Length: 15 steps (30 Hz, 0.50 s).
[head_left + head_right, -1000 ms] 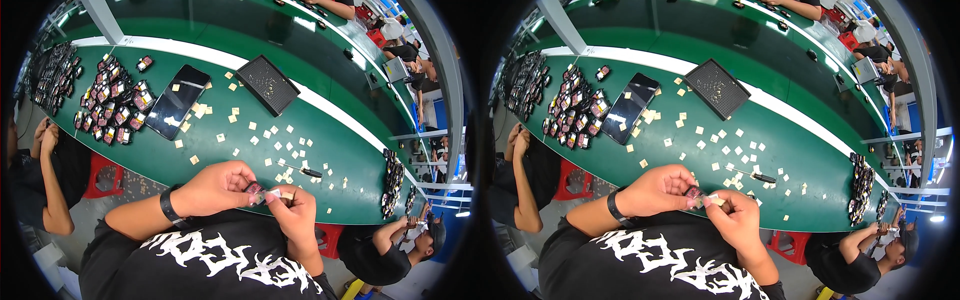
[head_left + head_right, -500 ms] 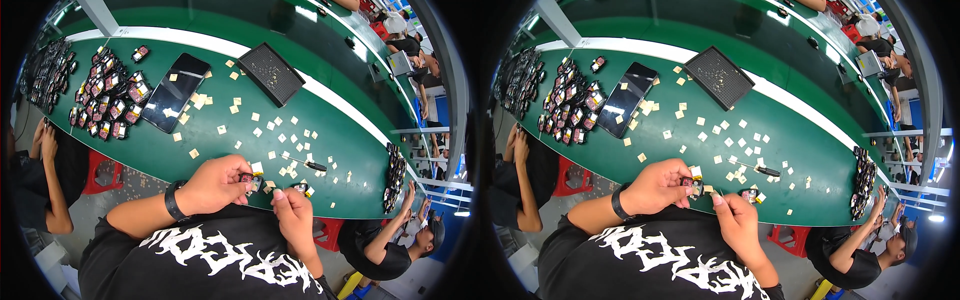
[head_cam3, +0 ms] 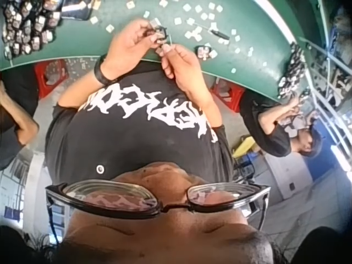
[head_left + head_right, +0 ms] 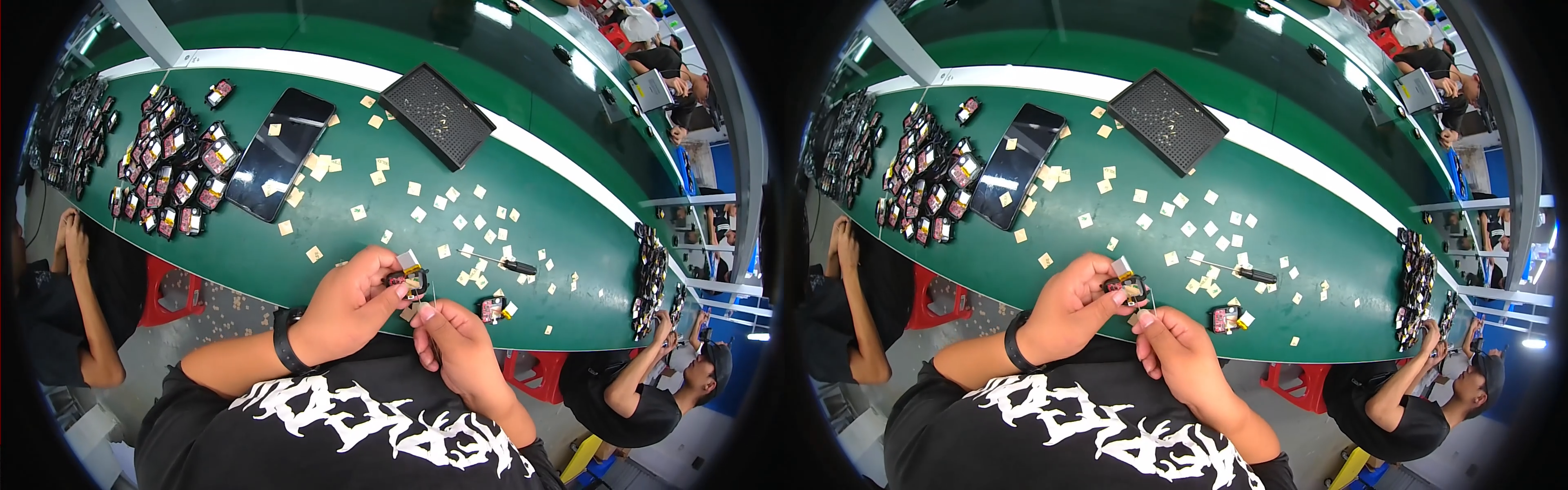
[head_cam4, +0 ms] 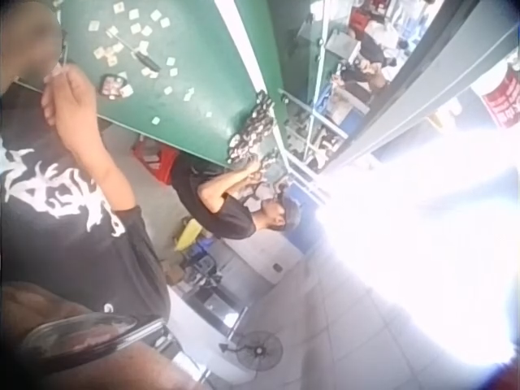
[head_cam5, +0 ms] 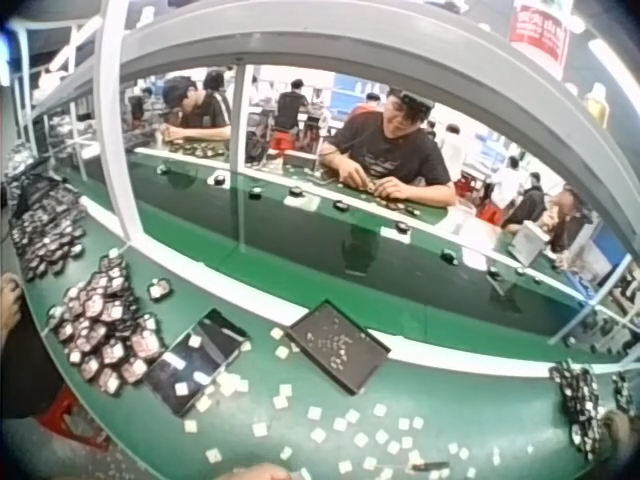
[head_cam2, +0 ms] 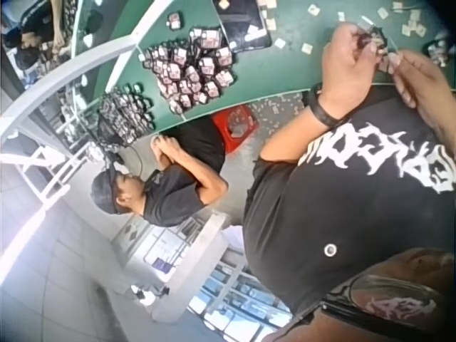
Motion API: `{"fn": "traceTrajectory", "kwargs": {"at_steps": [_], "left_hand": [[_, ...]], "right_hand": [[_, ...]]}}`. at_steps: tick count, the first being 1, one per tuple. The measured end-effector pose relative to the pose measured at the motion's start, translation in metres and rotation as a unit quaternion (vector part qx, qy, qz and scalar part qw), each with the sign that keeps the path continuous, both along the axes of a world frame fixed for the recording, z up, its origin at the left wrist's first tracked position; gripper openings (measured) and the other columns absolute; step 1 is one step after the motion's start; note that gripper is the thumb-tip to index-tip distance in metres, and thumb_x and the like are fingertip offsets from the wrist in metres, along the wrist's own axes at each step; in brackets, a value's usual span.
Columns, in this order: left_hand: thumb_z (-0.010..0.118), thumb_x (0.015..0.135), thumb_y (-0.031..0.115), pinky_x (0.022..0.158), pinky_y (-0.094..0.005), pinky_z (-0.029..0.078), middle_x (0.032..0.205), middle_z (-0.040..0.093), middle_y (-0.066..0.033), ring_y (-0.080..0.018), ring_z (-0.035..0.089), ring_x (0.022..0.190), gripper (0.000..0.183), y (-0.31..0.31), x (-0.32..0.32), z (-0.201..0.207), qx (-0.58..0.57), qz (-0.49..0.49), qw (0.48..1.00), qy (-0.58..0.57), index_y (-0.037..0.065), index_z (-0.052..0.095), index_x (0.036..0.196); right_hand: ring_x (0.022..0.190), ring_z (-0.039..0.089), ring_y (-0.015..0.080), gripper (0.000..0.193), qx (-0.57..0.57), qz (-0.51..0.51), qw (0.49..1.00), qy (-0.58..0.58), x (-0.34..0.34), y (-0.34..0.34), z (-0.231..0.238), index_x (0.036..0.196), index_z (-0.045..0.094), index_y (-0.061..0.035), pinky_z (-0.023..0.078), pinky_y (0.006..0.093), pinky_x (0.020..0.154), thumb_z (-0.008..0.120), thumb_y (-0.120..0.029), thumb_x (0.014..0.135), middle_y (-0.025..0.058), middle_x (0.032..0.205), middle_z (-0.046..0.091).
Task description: Assemble small electronic components by applying adhesive labels or sensors to plastic housings.
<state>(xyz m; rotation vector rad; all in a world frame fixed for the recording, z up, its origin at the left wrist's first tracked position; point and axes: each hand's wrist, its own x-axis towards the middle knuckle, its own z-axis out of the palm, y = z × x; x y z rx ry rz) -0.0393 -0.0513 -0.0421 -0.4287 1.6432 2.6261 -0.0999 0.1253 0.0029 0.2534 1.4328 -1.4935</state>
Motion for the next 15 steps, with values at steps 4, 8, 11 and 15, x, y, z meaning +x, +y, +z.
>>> {"fn": "traceTrajectory", "kwargs": {"at_steps": [4,8,11,15], "left_hand": [[0.053,0.104,0.000,0.089,-0.0288,0.054,0.116,0.065,-0.0116,-0.0131,0.065,0.103,0.019,-0.0032,0.0044,-0.0024,-0.078,-0.052,0.996,0.005,-0.003,0.051,0.122],[0.053,0.104,0.000,0.088,-0.0287,0.054,0.113,0.066,-0.0110,-0.0115,0.065,0.100,0.014,-0.0052,0.0073,-0.0025,-0.085,-0.056,0.995,0.005,-0.003,0.052,0.118],[0.054,0.104,0.001,0.086,-0.0286,0.055,0.110,0.067,-0.0105,-0.0109,0.065,0.097,0.013,-0.0079,0.0075,-0.0003,-0.121,-0.079,0.989,-0.014,-0.003,0.052,0.116],[0.053,0.104,0.001,0.089,-0.0298,0.057,0.109,0.067,-0.0110,-0.0134,0.067,0.099,0.012,-0.0084,0.0047,0.0021,-0.108,-0.068,0.992,-0.010,-0.003,0.051,0.115]], "right_hand": [[0.056,0.046,0.0072,0.025,-0.025,-0.035,0.998,-0.043,-0.0017,0.0001,-0.0058,0.097,0.061,-0.0041,0.036,0.0218,0.050,0.054,-0.026,0.108,0.0004,0.070,0.055],[0.054,0.043,0.0071,0.025,-0.034,-0.048,0.996,-0.068,-0.0019,-0.0023,-0.0070,0.096,0.060,-0.0041,0.031,0.0226,0.048,0.055,-0.026,0.107,0.0002,0.069,0.054],[0.053,0.041,0.0069,0.026,-0.034,-0.062,0.995,-0.064,0.0019,-0.0034,-0.0064,0.095,0.060,-0.0040,0.029,0.0228,0.047,0.056,-0.026,0.107,-0.0001,0.068,0.053],[0.054,0.041,0.0059,0.027,-0.012,-0.065,0.998,-0.014,0.0058,-0.0065,-0.0074,0.095,0.061,-0.0035,0.030,0.0223,0.048,0.056,-0.027,0.107,-0.0010,0.067,0.053]]}}
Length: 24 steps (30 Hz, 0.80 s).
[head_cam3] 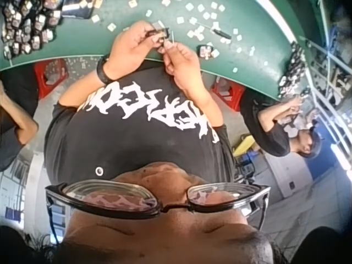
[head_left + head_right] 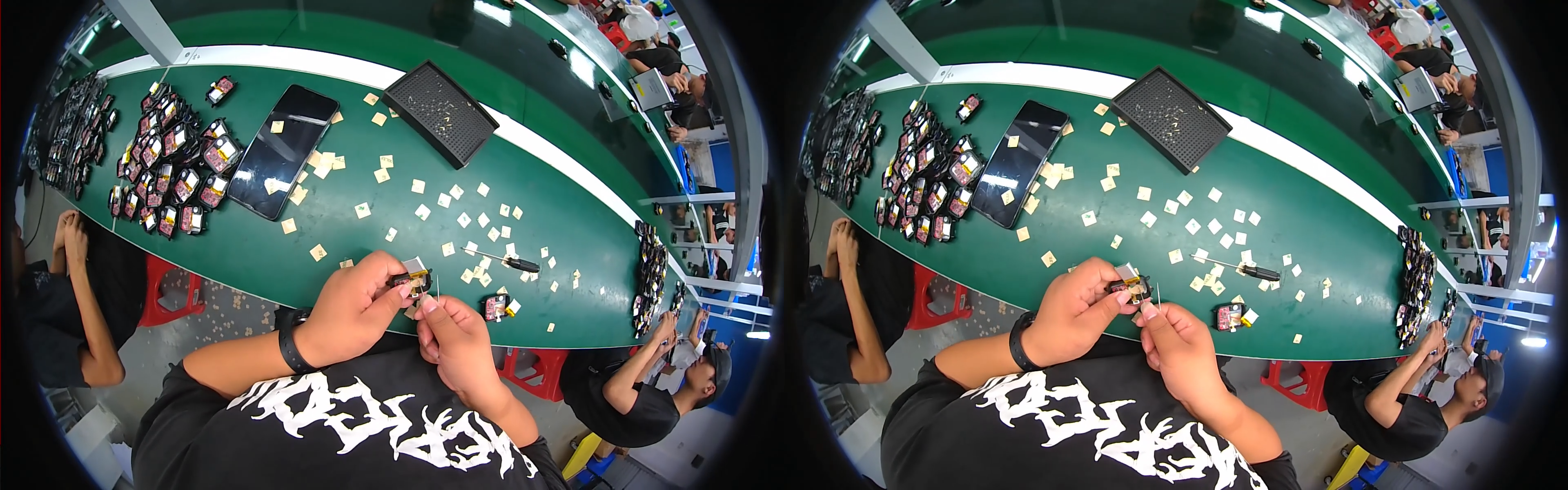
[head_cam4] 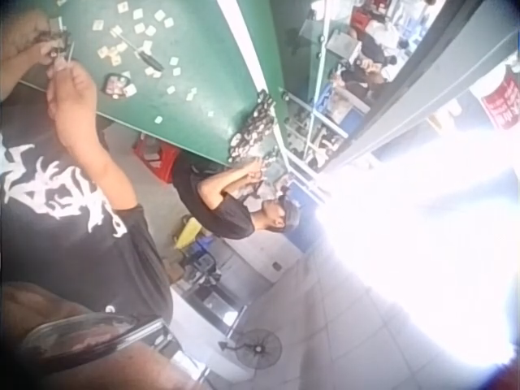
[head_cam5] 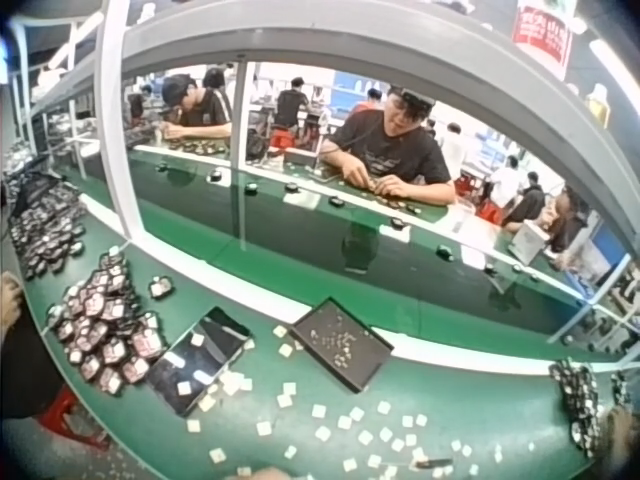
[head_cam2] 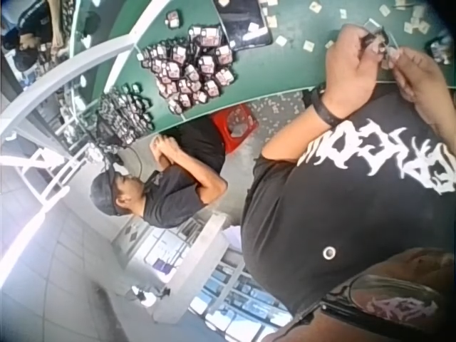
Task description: Assemble small electronic components by applying adhesive labels or sensors to plastic housings.
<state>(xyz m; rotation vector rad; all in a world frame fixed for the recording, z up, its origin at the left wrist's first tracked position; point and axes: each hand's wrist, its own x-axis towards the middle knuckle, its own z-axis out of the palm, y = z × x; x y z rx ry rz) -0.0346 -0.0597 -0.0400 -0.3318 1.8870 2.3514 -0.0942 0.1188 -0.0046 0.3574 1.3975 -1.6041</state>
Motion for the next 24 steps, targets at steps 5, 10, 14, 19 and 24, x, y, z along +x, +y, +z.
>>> {"fn": "traceTrajectory", "kwargs": {"at_steps": [5,10,14,19,24], "left_hand": [[0.051,0.104,0.000,0.094,-0.0331,0.058,0.114,0.066,-0.0131,-0.0176,0.069,0.102,0.016,0.000,-0.002,0.002,0.097,0.019,0.995,-0.017,-0.005,0.051,0.119],[0.047,0.105,0.001,0.093,-0.0319,0.059,0.122,0.065,-0.0153,-0.0206,0.070,0.104,0.039,-0.002,-0.006,0.005,0.155,0.014,0.988,-0.023,-0.007,0.044,0.143],[0.047,0.106,0.002,0.090,-0.0308,0.060,0.119,0.068,-0.0155,-0.0197,0.071,0.102,0.036,-0.004,-0.007,0.010,0.076,-0.024,0.997,-0.006,-0.008,0.050,0.140],[0.051,0.104,0.004,0.089,-0.0297,0.060,0.110,0.071,-0.0149,-0.0160,0.072,0.099,0.031,-0.004,-0.006,0.014,-0.016,-0.040,0.999,0.000,-0.010,0.057,0.132],[0.052,0.104,0.003,0.088,-0.0291,0.060,0.111,0.071,-0.0145,-0.0159,0.072,0.098,0.032,-0.002,-0.003,0.013,0.014,0.004,1.000,-0.019,-0.010,0.056,0.133]], "right_hand": [[0.057,0.044,0.0043,0.028,0.052,0.045,0.989,0.130,0.002,-0.001,0.001,0.095,0.062,-0.0031,0.034,0.0210,0.051,0.056,-0.028,0.107,-0.0023,0.069,0.054],[0.060,0.044,0.0026,0.023,0.041,0.027,0.974,0.219,0.001,0.009,-0.003,0.094,0.062,-0.0033,0.035,0.0198,0.054,0.060,-0.023,0.105,-0.0039,0.070,0.054],[0.062,0.040,0.0016,0.013,0.074,-0.031,0.943,0.324,-0.016,0.004,-0.002,0.099,0.064,-0.0030,0.033,0.0205,0.055,0.071,-0.014,0.098,-0.0064,0.069,0.050],[0.062,0.042,0.0013,0.025,0.097,0.102,0.905,0.400,-0.040,-0.012,-0.002,0.114,0.066,-0.0007,0.036,0.0209,0.055,0.074,-0.006,0.092,-0.0061,0.071,0.054],[0.067,0.048,-0.0006,0.014,0.092,0.108,0.934,0.328,-0.031,-0.002,0.002,0.105,0.064,0.0022,0.037,0.0182,0.056,0.071,-0.003,0.094,-0.0040,0.076,0.062]]}}
